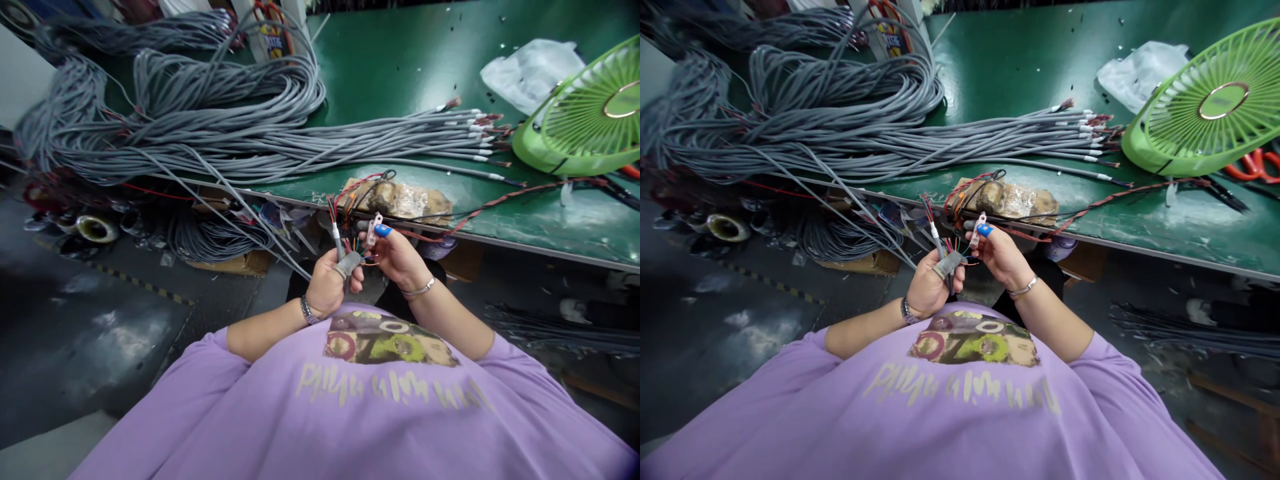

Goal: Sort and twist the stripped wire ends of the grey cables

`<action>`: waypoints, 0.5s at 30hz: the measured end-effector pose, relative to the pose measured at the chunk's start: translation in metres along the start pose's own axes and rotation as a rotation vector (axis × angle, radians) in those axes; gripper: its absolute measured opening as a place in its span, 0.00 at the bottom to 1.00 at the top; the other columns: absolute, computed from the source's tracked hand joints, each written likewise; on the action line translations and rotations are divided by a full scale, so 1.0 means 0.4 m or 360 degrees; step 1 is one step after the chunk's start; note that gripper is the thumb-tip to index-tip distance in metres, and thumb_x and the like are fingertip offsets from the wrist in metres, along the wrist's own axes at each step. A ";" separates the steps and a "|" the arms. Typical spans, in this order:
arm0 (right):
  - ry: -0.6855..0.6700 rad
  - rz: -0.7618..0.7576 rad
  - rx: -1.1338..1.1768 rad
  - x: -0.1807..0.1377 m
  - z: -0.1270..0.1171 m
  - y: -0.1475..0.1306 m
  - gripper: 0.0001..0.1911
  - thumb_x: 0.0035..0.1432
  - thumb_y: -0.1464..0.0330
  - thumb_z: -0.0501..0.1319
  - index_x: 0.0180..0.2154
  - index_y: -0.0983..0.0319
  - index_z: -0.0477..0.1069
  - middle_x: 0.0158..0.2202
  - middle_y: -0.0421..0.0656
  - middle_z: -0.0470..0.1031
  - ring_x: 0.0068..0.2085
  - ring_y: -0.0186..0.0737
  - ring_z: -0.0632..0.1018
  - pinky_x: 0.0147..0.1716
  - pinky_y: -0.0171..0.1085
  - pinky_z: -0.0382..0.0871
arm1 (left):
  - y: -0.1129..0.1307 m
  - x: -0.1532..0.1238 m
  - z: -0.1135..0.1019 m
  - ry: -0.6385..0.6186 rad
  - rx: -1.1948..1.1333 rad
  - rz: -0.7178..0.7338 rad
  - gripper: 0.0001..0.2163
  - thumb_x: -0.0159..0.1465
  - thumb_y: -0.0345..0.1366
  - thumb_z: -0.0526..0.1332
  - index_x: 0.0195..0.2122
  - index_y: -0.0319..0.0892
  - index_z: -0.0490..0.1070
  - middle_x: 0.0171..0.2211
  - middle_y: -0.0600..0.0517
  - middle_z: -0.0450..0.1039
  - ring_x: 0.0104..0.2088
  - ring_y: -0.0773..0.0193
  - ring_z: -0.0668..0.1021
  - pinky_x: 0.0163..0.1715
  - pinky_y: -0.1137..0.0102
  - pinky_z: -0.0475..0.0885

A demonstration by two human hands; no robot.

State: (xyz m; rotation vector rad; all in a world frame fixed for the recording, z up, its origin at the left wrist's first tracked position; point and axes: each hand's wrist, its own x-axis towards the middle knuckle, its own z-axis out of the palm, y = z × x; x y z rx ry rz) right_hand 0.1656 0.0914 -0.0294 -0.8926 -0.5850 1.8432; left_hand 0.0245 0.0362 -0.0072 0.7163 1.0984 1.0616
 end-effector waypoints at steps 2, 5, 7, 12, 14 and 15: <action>0.0001 0.0000 0.0001 0.002 0.001 0.003 0.17 0.49 0.54 0.69 0.32 0.60 0.71 0.30 0.39 0.77 0.26 0.31 0.71 0.26 0.33 0.65 | 0.001 0.005 0.004 -0.0006 -0.0014 0.0008 0.21 0.50 0.52 0.70 0.32 0.40 0.67 0.18 0.58 0.70 0.13 0.73 0.70 0.13 0.77 0.62; 0.0089 -0.0012 -0.0024 0.010 0.003 0.004 0.25 0.48 0.45 0.67 0.31 0.60 0.70 0.26 0.38 0.74 0.24 0.31 0.69 0.23 0.32 0.64 | 0.000 0.015 0.006 0.0017 -0.0030 0.0009 0.21 0.50 0.51 0.70 0.32 0.40 0.67 0.18 0.58 0.71 0.14 0.73 0.70 0.13 0.77 0.63; 0.0144 -0.0051 -0.0081 0.016 0.006 0.003 0.28 0.44 0.43 0.69 0.30 0.60 0.69 0.23 0.36 0.71 0.23 0.30 0.69 0.21 0.31 0.63 | -0.002 0.021 0.006 0.0041 -0.0033 0.0005 0.22 0.49 0.51 0.71 0.31 0.40 0.66 0.18 0.58 0.71 0.14 0.73 0.70 0.13 0.77 0.63; 0.0091 -0.0061 -0.0023 0.021 0.008 -0.001 0.27 0.42 0.45 0.72 0.30 0.62 0.72 0.24 0.36 0.73 0.24 0.29 0.71 0.22 0.31 0.64 | -0.011 0.028 0.004 0.0068 -0.0029 0.0013 0.23 0.47 0.53 0.71 0.31 0.40 0.66 0.18 0.58 0.70 0.13 0.73 0.70 0.13 0.78 0.62; 0.0087 -0.0038 0.0050 0.022 0.005 0.001 0.25 0.44 0.47 0.72 0.32 0.62 0.74 0.27 0.38 0.77 0.26 0.30 0.73 0.25 0.31 0.65 | -0.017 0.030 0.003 0.0067 -0.0023 0.0013 0.23 0.48 0.53 0.71 0.31 0.40 0.66 0.18 0.59 0.70 0.13 0.73 0.70 0.13 0.78 0.62; 0.0088 -0.0036 0.0075 0.022 0.004 0.002 0.24 0.45 0.48 0.72 0.32 0.62 0.75 0.28 0.39 0.78 0.27 0.31 0.74 0.25 0.31 0.66 | -0.019 0.030 0.002 0.0063 -0.0016 0.0012 0.23 0.48 0.53 0.71 0.32 0.40 0.67 0.18 0.59 0.70 0.13 0.73 0.70 0.13 0.77 0.62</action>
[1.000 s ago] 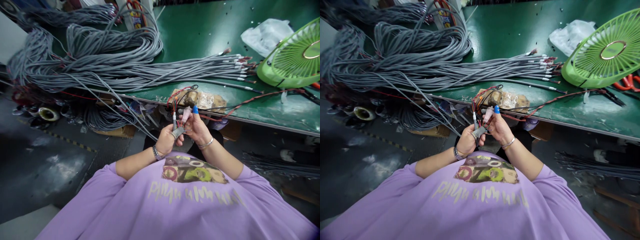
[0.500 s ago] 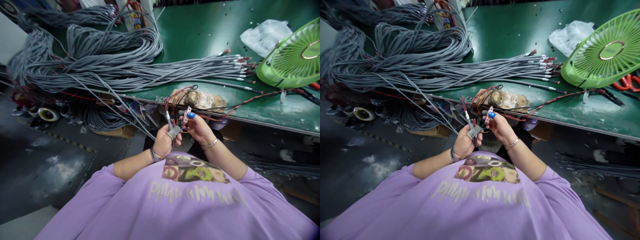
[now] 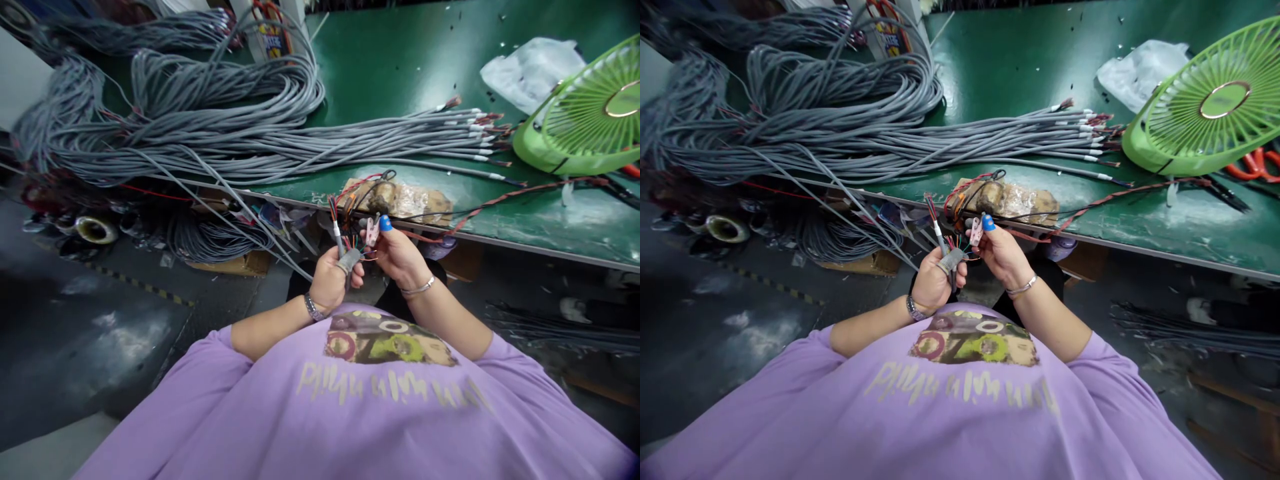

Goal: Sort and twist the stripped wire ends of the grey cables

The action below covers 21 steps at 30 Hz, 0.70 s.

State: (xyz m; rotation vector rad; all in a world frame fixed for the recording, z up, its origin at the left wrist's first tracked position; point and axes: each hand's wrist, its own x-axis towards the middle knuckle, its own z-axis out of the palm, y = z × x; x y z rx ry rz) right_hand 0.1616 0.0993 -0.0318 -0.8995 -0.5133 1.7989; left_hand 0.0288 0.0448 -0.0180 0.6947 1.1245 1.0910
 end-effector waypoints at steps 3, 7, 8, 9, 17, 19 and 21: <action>0.0002 -0.0034 0.0027 0.003 -0.002 0.003 0.22 0.46 0.50 0.72 0.32 0.62 0.76 0.28 0.40 0.79 0.28 0.31 0.75 0.27 0.32 0.66 | -0.006 0.002 0.000 -0.0026 0.0027 -0.0008 0.22 0.49 0.53 0.70 0.32 0.40 0.67 0.18 0.58 0.71 0.14 0.73 0.70 0.13 0.77 0.63; -0.0005 -0.0090 0.0007 0.006 -0.001 0.005 0.22 0.47 0.50 0.72 0.32 0.61 0.75 0.28 0.40 0.79 0.27 0.32 0.74 0.26 0.32 0.65 | -0.007 0.004 0.003 -0.0040 0.0028 -0.0011 0.23 0.49 0.53 0.70 0.30 0.40 0.66 0.18 0.58 0.70 0.13 0.73 0.70 0.13 0.78 0.62; -0.0008 -0.0097 -0.0002 0.006 -0.001 0.006 0.22 0.48 0.50 0.71 0.32 0.61 0.75 0.28 0.40 0.79 0.27 0.32 0.74 0.26 0.32 0.65 | -0.007 0.005 0.003 -0.0036 0.0026 -0.0010 0.23 0.49 0.53 0.70 0.30 0.40 0.66 0.18 0.58 0.70 0.13 0.73 0.70 0.13 0.78 0.62; -0.0009 -0.0102 -0.0009 0.006 0.000 0.007 0.22 0.48 0.49 0.71 0.33 0.61 0.75 0.28 0.40 0.78 0.28 0.32 0.74 0.26 0.32 0.65 | -0.007 0.006 0.003 -0.0032 0.0024 -0.0010 0.23 0.49 0.53 0.70 0.30 0.40 0.66 0.18 0.58 0.70 0.13 0.73 0.70 0.13 0.78 0.62; 0.0003 0.0104 0.0021 -0.007 -0.004 0.008 0.28 0.51 0.42 0.64 0.32 0.61 0.73 0.30 0.42 0.78 0.28 0.33 0.74 0.26 0.32 0.68 | -0.007 -0.004 -0.003 -0.0065 0.0031 -0.0006 0.23 0.49 0.54 0.70 0.31 0.40 0.66 0.18 0.58 0.71 0.13 0.72 0.70 0.12 0.77 0.63; -0.0084 0.0187 -0.0052 -0.013 -0.021 0.004 0.31 0.51 0.38 0.61 0.31 0.61 0.73 0.30 0.43 0.77 0.27 0.33 0.74 0.26 0.33 0.69 | -0.009 -0.009 -0.009 -0.0062 0.0054 -0.0001 0.23 0.49 0.54 0.70 0.31 0.41 0.66 0.18 0.58 0.71 0.13 0.72 0.70 0.13 0.77 0.63; -0.0208 0.0264 -0.0179 -0.020 -0.043 0.000 0.34 0.46 0.36 0.61 0.31 0.62 0.73 0.28 0.42 0.76 0.26 0.33 0.73 0.27 0.34 0.70 | -0.015 -0.013 -0.018 -0.0069 0.0086 0.0008 0.23 0.50 0.54 0.69 0.31 0.40 0.66 0.18 0.58 0.71 0.13 0.72 0.71 0.13 0.77 0.63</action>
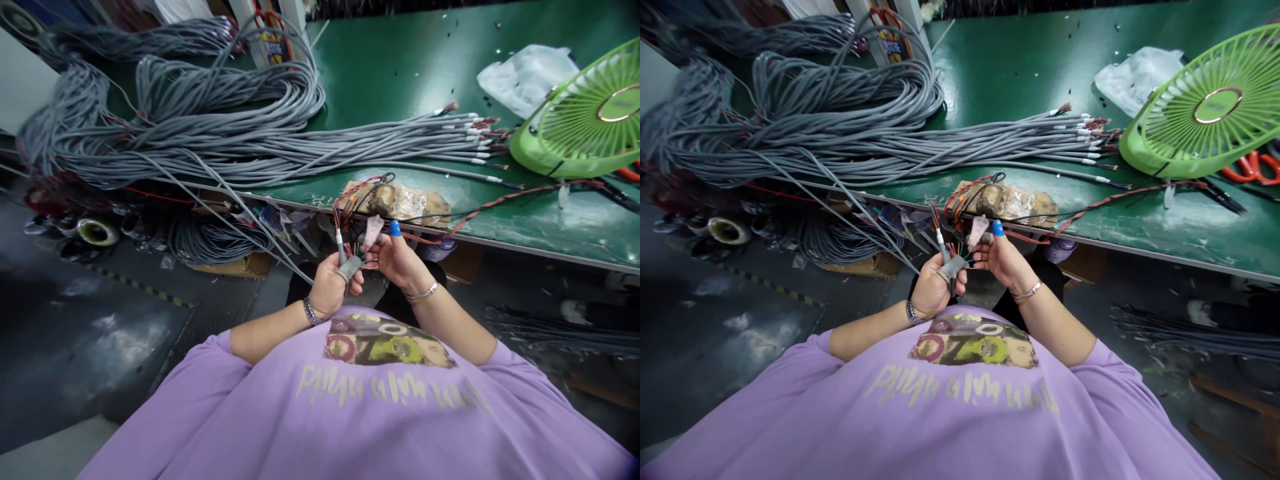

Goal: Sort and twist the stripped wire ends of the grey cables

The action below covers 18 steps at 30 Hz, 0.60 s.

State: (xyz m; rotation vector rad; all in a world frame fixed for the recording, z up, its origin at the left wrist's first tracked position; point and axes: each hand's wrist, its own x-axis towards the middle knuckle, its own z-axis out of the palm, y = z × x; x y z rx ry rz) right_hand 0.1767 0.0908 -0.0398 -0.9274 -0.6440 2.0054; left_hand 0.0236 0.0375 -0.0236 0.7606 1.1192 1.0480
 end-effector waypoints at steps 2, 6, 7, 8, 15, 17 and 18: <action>-0.0119 0.0065 -0.0168 -0.012 -0.019 -0.002 0.35 0.40 0.37 0.66 0.30 0.62 0.73 0.26 0.42 0.74 0.25 0.34 0.72 0.27 0.35 0.71 | -0.008 -0.002 -0.010 -0.0017 0.0040 0.0012 0.22 0.51 0.54 0.69 0.31 0.40 0.66 0.18 0.58 0.71 0.14 0.72 0.71 0.13 0.77 0.64; -0.0223 0.0021 -0.0497 -0.031 -0.031 -0.009 0.28 0.36 0.49 0.75 0.27 0.64 0.72 0.22 0.38 0.71 0.23 0.30 0.68 0.25 0.33 0.65 | -0.023 -0.003 -0.025 -0.0051 0.0122 0.0029 0.21 0.52 0.52 0.69 0.32 0.40 0.67 0.19 0.58 0.71 0.14 0.72 0.71 0.14 0.77 0.66; -0.0221 -0.0014 -0.0554 -0.033 -0.029 -0.011 0.25 0.37 0.52 0.76 0.27 0.64 0.73 0.22 0.37 0.70 0.24 0.29 0.67 0.25 0.32 0.63 | -0.025 -0.003 -0.026 -0.0058 0.0135 0.0026 0.21 0.52 0.52 0.69 0.32 0.40 0.67 0.19 0.58 0.71 0.14 0.72 0.71 0.14 0.77 0.66; -0.0216 -0.0042 -0.0594 -0.034 -0.025 -0.012 0.24 0.38 0.54 0.76 0.27 0.65 0.73 0.22 0.37 0.70 0.24 0.29 0.67 0.25 0.32 0.61 | -0.027 -0.004 -0.026 -0.0065 0.0143 0.0023 0.21 0.52 0.52 0.69 0.32 0.40 0.67 0.19 0.58 0.71 0.14 0.72 0.71 0.14 0.77 0.66; -0.0167 -0.0078 -0.0610 -0.026 0.000 0.000 0.22 0.40 0.57 0.75 0.29 0.66 0.73 0.24 0.39 0.72 0.24 0.29 0.67 0.25 0.32 0.58 | -0.016 -0.003 -0.025 -0.0252 0.0270 -0.0056 0.20 0.54 0.52 0.68 0.29 0.39 0.67 0.19 0.55 0.72 0.15 0.72 0.72 0.15 0.77 0.66; -0.0176 -0.0080 -0.0601 -0.027 -0.002 0.003 0.22 0.41 0.56 0.75 0.30 0.65 0.73 0.25 0.39 0.73 0.25 0.30 0.68 0.25 0.33 0.60 | -0.013 -0.001 -0.025 -0.0294 0.0291 -0.0083 0.20 0.53 0.52 0.69 0.28 0.39 0.67 0.19 0.55 0.72 0.15 0.72 0.72 0.15 0.77 0.66; -0.0168 -0.0084 -0.0592 -0.028 -0.006 0.003 0.22 0.41 0.56 0.75 0.30 0.65 0.73 0.24 0.38 0.72 0.24 0.29 0.68 0.25 0.32 0.60 | -0.012 0.001 -0.025 -0.0284 0.0277 -0.0085 0.20 0.53 0.52 0.69 0.29 0.39 0.67 0.19 0.55 0.72 0.15 0.72 0.72 0.15 0.77 0.66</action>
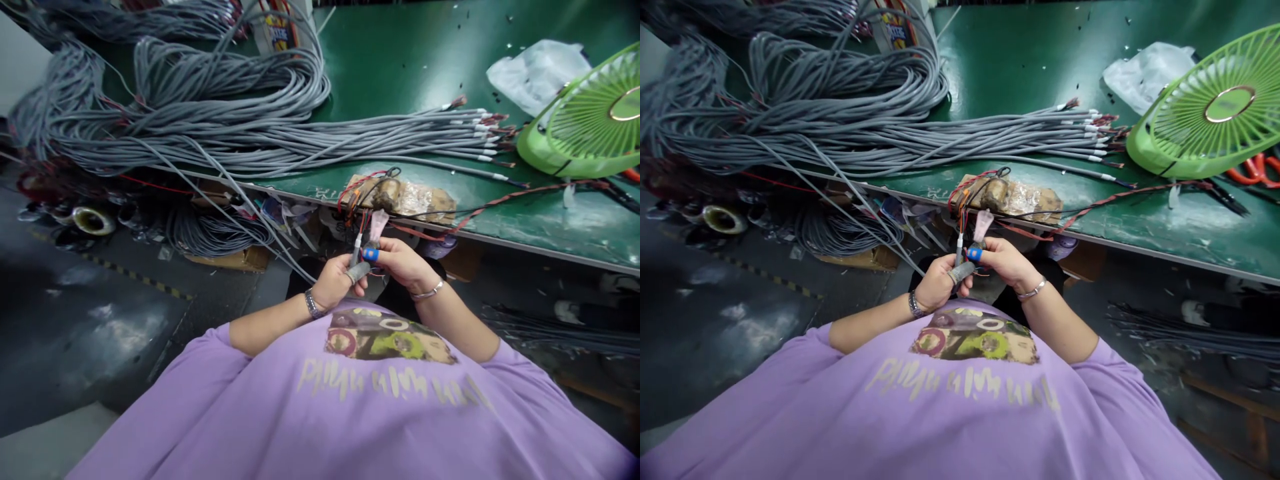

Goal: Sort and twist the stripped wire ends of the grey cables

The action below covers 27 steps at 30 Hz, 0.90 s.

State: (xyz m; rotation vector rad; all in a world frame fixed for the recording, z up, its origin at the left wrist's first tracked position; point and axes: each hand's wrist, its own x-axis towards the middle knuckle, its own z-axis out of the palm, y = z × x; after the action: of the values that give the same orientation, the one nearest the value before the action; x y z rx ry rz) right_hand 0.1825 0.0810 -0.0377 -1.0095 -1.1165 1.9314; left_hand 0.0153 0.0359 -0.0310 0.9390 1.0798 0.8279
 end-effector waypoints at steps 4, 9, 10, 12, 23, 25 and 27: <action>0.0021 0.0041 -0.0077 -0.013 -0.030 0.001 0.24 0.43 0.50 0.72 0.26 0.63 0.72 0.21 0.37 0.69 0.22 0.29 0.66 0.23 0.32 0.61 | -0.004 0.006 -0.005 0.0138 -0.0123 0.0051 0.20 0.53 0.53 0.68 0.30 0.40 0.66 0.19 0.57 0.72 0.14 0.72 0.72 0.15 0.77 0.66; -0.0018 0.0016 -0.0207 -0.027 -0.040 -0.002 0.20 0.42 0.56 0.74 0.27 0.64 0.73 0.21 0.37 0.68 0.20 0.26 0.61 0.19 0.30 0.50 | -0.012 0.011 -0.009 0.0185 -0.0144 0.0072 0.21 0.53 0.53 0.68 0.31 0.40 0.67 0.20 0.57 0.72 0.15 0.72 0.72 0.16 0.77 0.67; 0.0009 -0.0001 -0.0177 -0.025 -0.033 -0.001 0.19 0.42 0.58 0.74 0.26 0.64 0.72 0.20 0.36 0.67 0.20 0.26 0.60 0.19 0.30 0.49 | -0.012 0.010 -0.009 0.0179 -0.0142 0.0068 0.21 0.53 0.53 0.68 0.31 0.40 0.67 0.20 0.57 0.72 0.15 0.72 0.72 0.16 0.77 0.67; 0.0080 -0.0030 -0.0089 -0.018 -0.014 0.001 0.18 0.41 0.59 0.74 0.25 0.64 0.71 0.20 0.35 0.66 0.20 0.26 0.59 0.20 0.30 0.48 | -0.012 0.008 -0.007 0.0155 -0.0144 0.0058 0.21 0.53 0.53 0.68 0.31 0.40 0.67 0.20 0.57 0.72 0.15 0.72 0.72 0.16 0.76 0.67; 0.0399 -0.0022 0.0516 0.052 -0.002 0.027 0.28 0.47 0.42 0.66 0.29 0.61 0.67 0.22 0.36 0.67 0.19 0.26 0.61 0.17 0.30 0.51 | 0.030 -0.012 0.011 0.0310 -0.0330 0.0089 0.22 0.48 0.52 0.71 0.30 0.40 0.66 0.18 0.58 0.71 0.13 0.72 0.71 0.13 0.77 0.64; 0.0356 -0.0089 0.0499 0.052 -0.001 0.019 0.32 0.49 0.37 0.60 0.30 0.60 0.68 0.23 0.38 0.69 0.21 0.28 0.64 0.18 0.31 0.56 | 0.038 -0.012 0.020 0.0325 -0.0351 0.0104 0.22 0.48 0.52 0.71 0.30 0.40 0.67 0.18 0.58 0.71 0.13 0.72 0.71 0.13 0.77 0.65; 0.0348 -0.0181 0.0461 0.052 0.008 0.008 0.32 0.47 0.37 0.62 0.30 0.61 0.68 0.23 0.38 0.68 0.22 0.29 0.64 0.20 0.31 0.58 | 0.041 -0.008 0.029 0.0311 -0.0354 0.0126 0.21 0.49 0.52 0.70 0.31 0.40 0.67 0.18 0.58 0.71 0.14 0.73 0.71 0.14 0.77 0.65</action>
State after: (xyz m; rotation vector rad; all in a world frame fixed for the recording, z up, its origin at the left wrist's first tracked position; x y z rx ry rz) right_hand 0.1694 0.0959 -0.0455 -0.9482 -0.7314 1.7799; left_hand 0.0239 0.0367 -0.0128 0.7281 1.0962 1.0991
